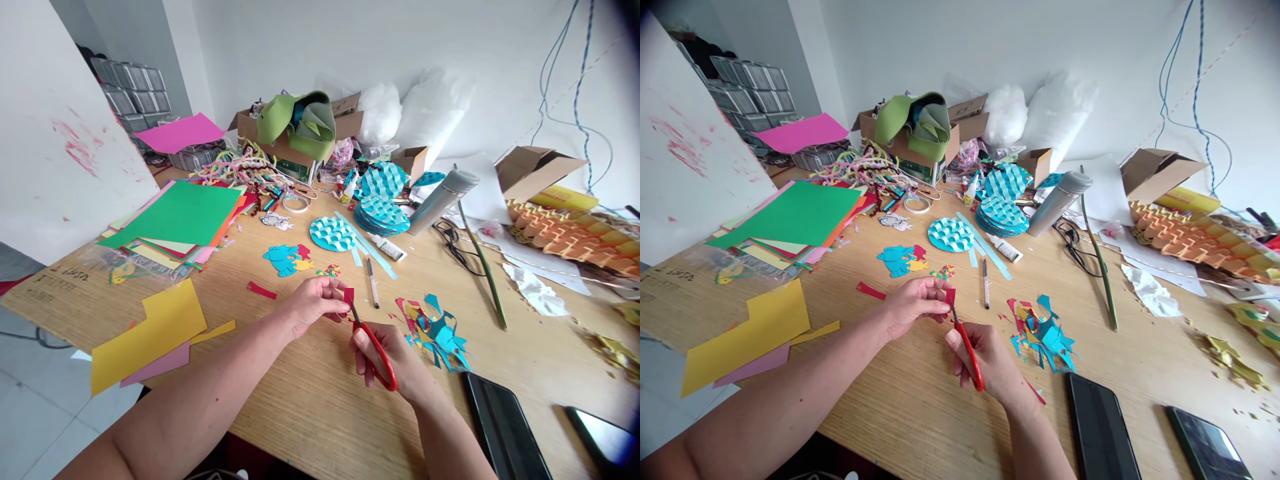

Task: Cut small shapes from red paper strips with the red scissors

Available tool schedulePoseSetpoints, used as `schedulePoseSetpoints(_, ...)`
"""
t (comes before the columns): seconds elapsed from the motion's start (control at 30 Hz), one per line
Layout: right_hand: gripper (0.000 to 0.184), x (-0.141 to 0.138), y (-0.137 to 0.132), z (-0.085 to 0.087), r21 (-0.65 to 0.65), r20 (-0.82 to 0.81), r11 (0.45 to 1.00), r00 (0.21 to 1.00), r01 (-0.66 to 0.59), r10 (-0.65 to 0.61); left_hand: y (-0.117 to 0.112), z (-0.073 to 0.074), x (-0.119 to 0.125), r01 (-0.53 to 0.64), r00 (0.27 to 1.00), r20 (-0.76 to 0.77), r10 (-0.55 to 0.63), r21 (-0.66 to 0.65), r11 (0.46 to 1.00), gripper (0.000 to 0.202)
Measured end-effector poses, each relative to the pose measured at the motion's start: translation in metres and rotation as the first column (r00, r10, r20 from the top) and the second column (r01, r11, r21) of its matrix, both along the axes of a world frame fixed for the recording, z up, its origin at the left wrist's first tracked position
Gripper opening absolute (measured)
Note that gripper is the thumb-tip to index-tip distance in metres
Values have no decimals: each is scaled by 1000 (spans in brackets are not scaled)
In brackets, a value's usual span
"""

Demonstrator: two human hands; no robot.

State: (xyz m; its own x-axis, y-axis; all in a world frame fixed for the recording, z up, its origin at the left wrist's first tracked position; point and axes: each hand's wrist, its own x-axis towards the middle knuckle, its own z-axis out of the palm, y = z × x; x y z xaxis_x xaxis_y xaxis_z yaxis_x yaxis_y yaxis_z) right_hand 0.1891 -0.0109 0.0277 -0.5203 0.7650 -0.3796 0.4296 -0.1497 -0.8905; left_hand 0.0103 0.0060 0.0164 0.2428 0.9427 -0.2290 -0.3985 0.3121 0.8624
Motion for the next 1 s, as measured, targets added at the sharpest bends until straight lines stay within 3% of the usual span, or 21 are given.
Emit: schedulePoseSetpoints(1.0, 50, 0, -1, 2, -3, 17, 1000, 1000, -16, 16, 0, 2, -2, -8, 1000, 3, 8, 8, 1000, 37)
